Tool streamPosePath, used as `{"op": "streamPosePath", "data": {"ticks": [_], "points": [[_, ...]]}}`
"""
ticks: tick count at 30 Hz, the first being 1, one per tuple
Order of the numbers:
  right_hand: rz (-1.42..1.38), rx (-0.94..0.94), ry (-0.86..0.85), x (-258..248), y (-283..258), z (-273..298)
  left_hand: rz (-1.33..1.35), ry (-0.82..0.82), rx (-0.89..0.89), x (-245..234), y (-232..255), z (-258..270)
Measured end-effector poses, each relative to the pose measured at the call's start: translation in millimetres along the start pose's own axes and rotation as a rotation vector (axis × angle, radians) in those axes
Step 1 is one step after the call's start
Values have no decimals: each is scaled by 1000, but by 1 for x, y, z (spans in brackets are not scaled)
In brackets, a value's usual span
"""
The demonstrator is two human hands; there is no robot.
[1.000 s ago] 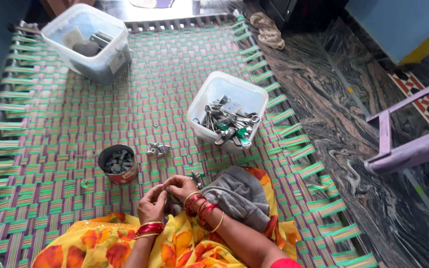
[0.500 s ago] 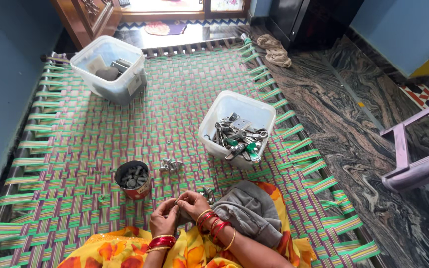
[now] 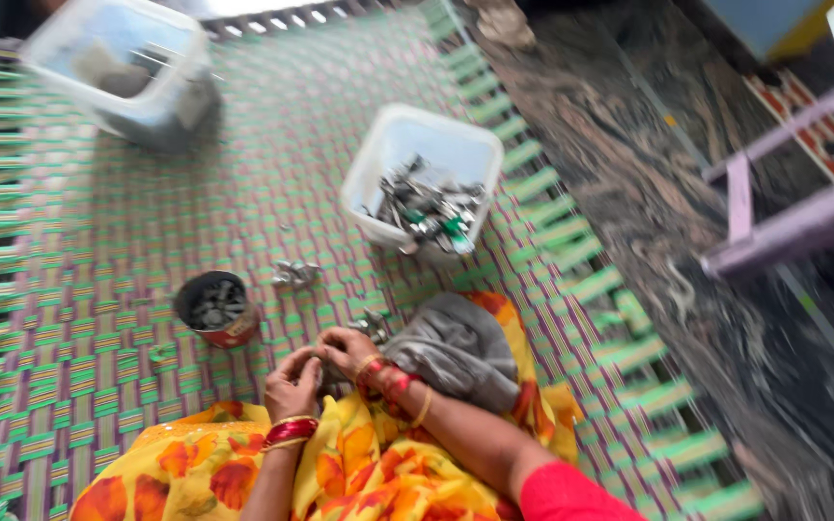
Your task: The person sits cross-legged on a woven bed and repeatedly picks up small metal parts from a tin and a plastic container. She wipes each part with a grey cloth and places it back into the tin. The task continues with the same repetitive handling of individual metal pieces.
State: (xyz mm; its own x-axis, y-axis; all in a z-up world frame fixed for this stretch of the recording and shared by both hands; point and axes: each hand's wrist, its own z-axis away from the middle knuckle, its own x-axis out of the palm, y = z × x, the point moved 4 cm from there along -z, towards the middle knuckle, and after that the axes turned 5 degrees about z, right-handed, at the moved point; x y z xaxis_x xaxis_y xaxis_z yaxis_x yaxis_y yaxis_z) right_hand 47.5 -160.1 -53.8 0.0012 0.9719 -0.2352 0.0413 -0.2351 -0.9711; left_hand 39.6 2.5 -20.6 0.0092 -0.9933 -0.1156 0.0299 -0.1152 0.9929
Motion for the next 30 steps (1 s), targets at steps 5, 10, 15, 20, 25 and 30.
{"op": "streamPosePath", "data": {"ticks": [5,10,15,20,25,30], "points": [[91,-87,-8,10,10,-6,-12,-76,162,-5,-17,-7],[107,-30,79,16,14,-4,51,-145,76,-7,-12,3],[47,86,36,15,10,0,-46,-128,26,-4,7,11],[-104,14,1,20,7,0,13,-143,1,-4,4,8],[-73,43,47,16,6,-1,-3,-152,29,-2,-1,7],[-25,108,63,12,-2,1,13,-178,73,1,5,5]]}}
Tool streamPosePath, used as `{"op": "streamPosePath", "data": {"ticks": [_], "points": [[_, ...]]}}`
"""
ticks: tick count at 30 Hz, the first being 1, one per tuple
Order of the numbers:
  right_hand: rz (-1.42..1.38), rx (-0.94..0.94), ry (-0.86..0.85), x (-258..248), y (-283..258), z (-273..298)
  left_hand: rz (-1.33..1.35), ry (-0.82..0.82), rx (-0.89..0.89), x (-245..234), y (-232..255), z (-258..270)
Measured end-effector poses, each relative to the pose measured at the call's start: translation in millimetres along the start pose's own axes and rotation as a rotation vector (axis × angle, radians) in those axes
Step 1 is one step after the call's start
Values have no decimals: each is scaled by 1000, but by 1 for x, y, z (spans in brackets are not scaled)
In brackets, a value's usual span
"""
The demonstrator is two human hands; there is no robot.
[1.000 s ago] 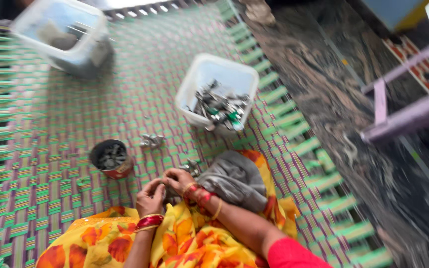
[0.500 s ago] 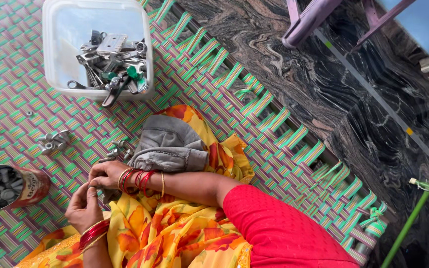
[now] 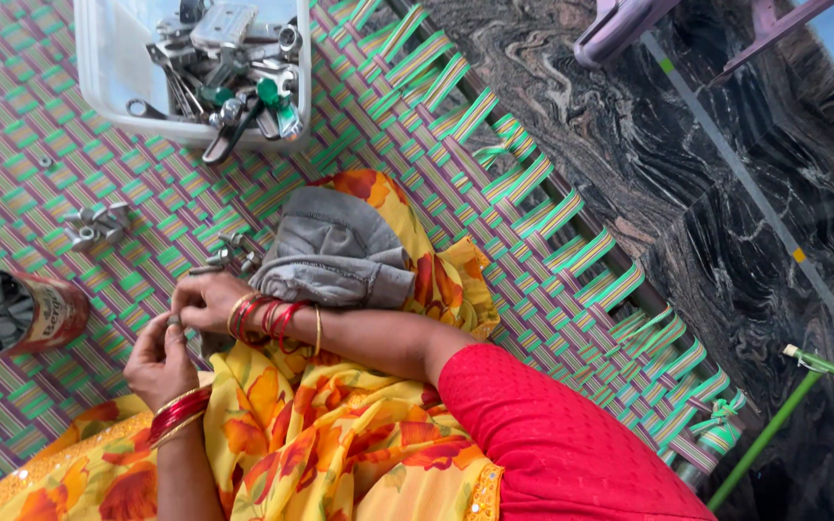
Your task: The person sits cross-legged on a woven bed and repeatedly picks up small metal parts from a tin and a plastic container. She wipes each part with a grey cloth and places it back into the tin. The task continues with the same repetitive handling of individual metal pieces.
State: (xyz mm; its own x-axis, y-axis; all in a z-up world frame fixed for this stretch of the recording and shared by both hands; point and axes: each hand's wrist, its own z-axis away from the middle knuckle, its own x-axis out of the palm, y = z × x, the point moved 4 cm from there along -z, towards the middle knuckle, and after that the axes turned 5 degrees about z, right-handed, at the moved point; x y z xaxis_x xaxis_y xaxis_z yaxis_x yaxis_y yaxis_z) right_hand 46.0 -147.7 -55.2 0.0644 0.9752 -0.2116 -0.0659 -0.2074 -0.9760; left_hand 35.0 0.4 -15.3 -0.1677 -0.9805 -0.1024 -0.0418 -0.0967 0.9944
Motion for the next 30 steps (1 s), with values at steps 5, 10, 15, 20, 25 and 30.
{"op": "streamPosePath", "data": {"ticks": [5,10,15,20,25,30], "points": [[46,-56,7,-4,-12,-2,-86,37,-20,0,12,4],[56,-2,51,-7,-12,0,-136,42,-53,5,14,5],[-1,-11,-24,-11,-19,0,-105,41,-5,6,21,2],[-22,-22,17,-12,-26,7,-231,45,15,7,27,6],[108,-151,50,-13,-30,7,-299,59,-16,8,29,6],[29,24,51,-13,-22,3,-335,38,37,10,27,7]]}}
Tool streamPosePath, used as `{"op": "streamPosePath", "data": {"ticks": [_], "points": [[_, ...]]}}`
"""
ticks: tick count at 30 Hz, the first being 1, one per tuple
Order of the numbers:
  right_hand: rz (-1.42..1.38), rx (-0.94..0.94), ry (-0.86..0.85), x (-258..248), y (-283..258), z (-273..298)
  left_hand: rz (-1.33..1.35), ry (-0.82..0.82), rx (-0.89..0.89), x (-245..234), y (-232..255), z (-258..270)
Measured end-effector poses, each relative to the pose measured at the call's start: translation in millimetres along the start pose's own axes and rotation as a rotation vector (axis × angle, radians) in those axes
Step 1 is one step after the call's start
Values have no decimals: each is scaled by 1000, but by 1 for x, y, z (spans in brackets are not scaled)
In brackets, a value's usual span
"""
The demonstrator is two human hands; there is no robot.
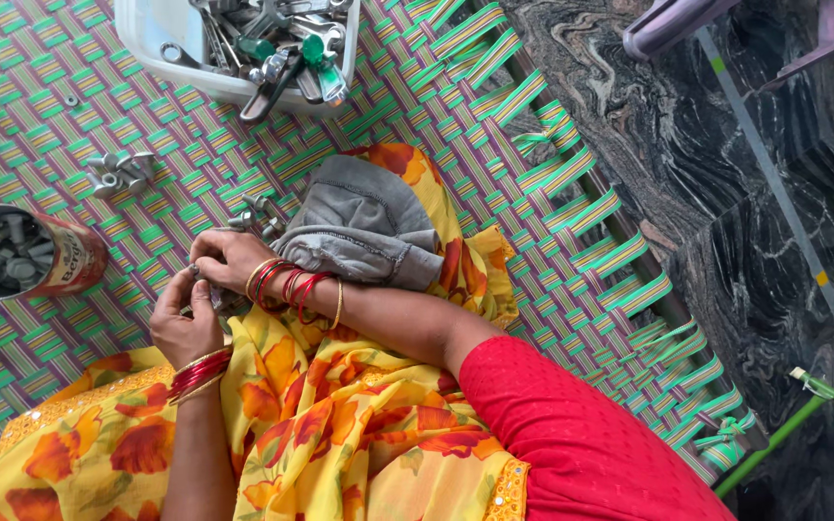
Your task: The person sits cross-legged on a woven bed and repeatedly picks up small metal parts from a tin and a plastic container. She wipes each part with a grey cloth and places it back into the tin. The task continues with the same repetitive handling of individual metal pieces.
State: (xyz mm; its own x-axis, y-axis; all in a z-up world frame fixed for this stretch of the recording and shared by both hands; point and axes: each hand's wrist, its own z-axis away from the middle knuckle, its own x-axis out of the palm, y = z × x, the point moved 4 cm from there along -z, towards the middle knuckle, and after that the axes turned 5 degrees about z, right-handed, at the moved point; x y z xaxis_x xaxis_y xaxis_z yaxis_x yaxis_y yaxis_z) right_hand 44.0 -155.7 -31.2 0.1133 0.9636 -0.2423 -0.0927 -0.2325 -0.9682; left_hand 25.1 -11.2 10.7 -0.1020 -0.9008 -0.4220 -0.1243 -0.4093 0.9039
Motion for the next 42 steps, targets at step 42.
{"op": "streamPosePath", "data": {"ticks": [42], "points": [[-587,49,-205,15,48,-22,76,265,-73,0,0,-6]]}}
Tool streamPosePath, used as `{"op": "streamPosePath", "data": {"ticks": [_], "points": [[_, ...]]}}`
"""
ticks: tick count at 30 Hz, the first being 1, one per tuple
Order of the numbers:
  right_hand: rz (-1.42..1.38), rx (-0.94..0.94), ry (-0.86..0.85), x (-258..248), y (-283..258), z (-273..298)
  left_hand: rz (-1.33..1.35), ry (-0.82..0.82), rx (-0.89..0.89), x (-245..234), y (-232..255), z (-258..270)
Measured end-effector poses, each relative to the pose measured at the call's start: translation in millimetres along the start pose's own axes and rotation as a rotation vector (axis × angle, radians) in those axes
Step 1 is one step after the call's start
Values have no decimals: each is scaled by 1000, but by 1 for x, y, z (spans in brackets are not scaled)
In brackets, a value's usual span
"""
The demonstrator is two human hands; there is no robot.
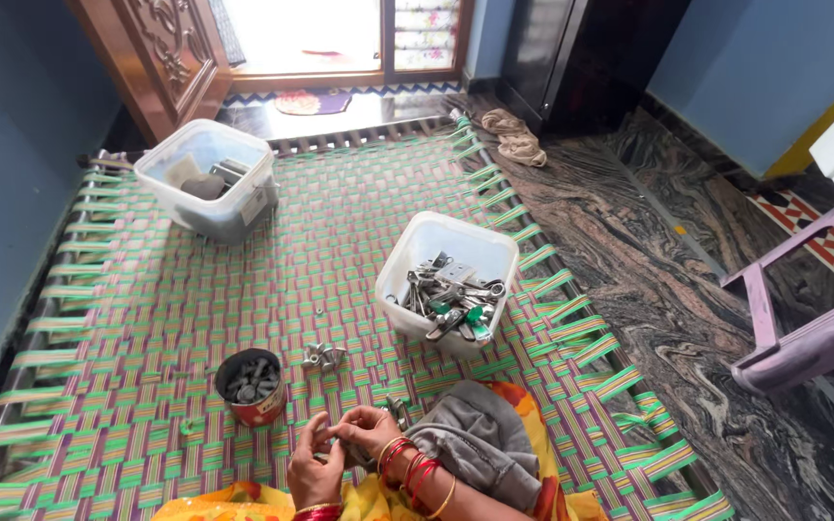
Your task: The person sits cross-legged on a woven bed and repeatedly picks up small metal parts from a tin and a plastic container. She wipes each part with a grey cloth and places it back into the tin. The task continues with the same repetitive handling of individual metal pieces.
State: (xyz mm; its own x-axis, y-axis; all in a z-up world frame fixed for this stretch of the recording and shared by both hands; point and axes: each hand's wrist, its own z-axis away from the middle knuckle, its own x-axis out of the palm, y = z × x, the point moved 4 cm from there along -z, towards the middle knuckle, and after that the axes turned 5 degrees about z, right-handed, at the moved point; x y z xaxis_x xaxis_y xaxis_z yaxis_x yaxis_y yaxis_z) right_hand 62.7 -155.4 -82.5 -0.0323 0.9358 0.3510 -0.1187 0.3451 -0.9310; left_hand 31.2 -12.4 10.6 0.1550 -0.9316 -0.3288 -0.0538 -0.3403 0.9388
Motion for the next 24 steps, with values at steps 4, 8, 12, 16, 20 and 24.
{"op": "streamPosePath", "data": {"ticks": [4,8,12,16,20,24], "points": [[68,-112,-47,2,-7,4,-11,-10,-42,0,5,0],[-76,26,69,-4,-6,3,65,-33,-11,1,10,3],[-31,-98,-41,-1,-10,1,64,-23,-53,2,7,1],[-129,-34,-17,-3,-3,3,64,-56,-93,5,-8,0],[167,-194,26,1,-16,2,59,-48,-129,10,-22,-5],[555,-424,83,4,-31,8,97,-57,-91,14,-29,-11]]}}
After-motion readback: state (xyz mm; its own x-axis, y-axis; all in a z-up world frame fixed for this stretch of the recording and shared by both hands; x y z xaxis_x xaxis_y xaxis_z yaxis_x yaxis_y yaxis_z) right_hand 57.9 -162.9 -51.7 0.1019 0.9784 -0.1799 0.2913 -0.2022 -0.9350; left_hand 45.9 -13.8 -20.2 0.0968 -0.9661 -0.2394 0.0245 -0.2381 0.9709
